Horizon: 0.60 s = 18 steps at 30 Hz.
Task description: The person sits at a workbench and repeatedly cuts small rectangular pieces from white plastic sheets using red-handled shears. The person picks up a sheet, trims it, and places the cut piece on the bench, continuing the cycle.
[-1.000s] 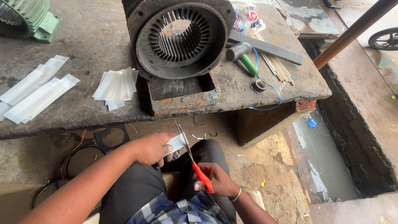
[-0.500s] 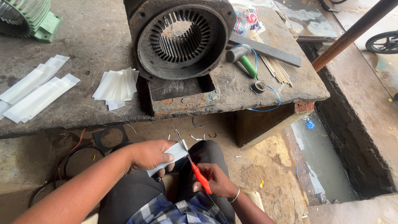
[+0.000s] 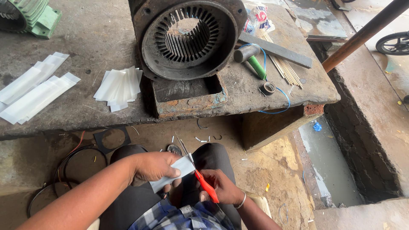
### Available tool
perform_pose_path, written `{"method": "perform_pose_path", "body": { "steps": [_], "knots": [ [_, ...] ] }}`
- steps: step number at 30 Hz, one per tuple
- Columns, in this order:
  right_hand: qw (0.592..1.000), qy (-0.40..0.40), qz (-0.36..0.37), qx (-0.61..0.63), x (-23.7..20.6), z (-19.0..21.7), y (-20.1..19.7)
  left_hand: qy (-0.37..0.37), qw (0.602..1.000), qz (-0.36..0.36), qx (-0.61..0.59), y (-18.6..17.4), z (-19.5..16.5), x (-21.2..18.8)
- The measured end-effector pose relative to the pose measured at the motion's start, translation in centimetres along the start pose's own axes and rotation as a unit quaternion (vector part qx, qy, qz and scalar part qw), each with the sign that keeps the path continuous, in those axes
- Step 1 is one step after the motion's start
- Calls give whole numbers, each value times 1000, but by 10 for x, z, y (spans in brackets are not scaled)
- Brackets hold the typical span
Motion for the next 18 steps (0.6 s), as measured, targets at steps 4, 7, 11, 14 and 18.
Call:
{"method": "perform_pose_path", "body": {
  "steps": [4,7,11,14,18],
  "knots": [
    [999,20,-1,37,-1,-10,-1,-5,1000,7,2,4,2,-8],
    [999,-10,4,32,-4,-4,-5,-15,998,-49,29,-19,-2,-28],
    [998,-4,-23,56,-4,0,-13,60,958,-279,-11,-108,-28,-96],
    [998,7,-23,56,-1,1,-13,11,768,-588,254,-192,-70,-174],
    [999,-2,-15,53,1,1,-10,-5,701,-673,235,-248,-84,-193]
  ]
}}
Point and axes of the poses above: each hand's wrist, its own x-axis towards the middle knuckle, its own y-axis out of the palm, z = x × y, the point moved 9 cm from there along x, towards the middle knuckle, and after that the axes turned 3 degrees about z, right-handed, at the moved point
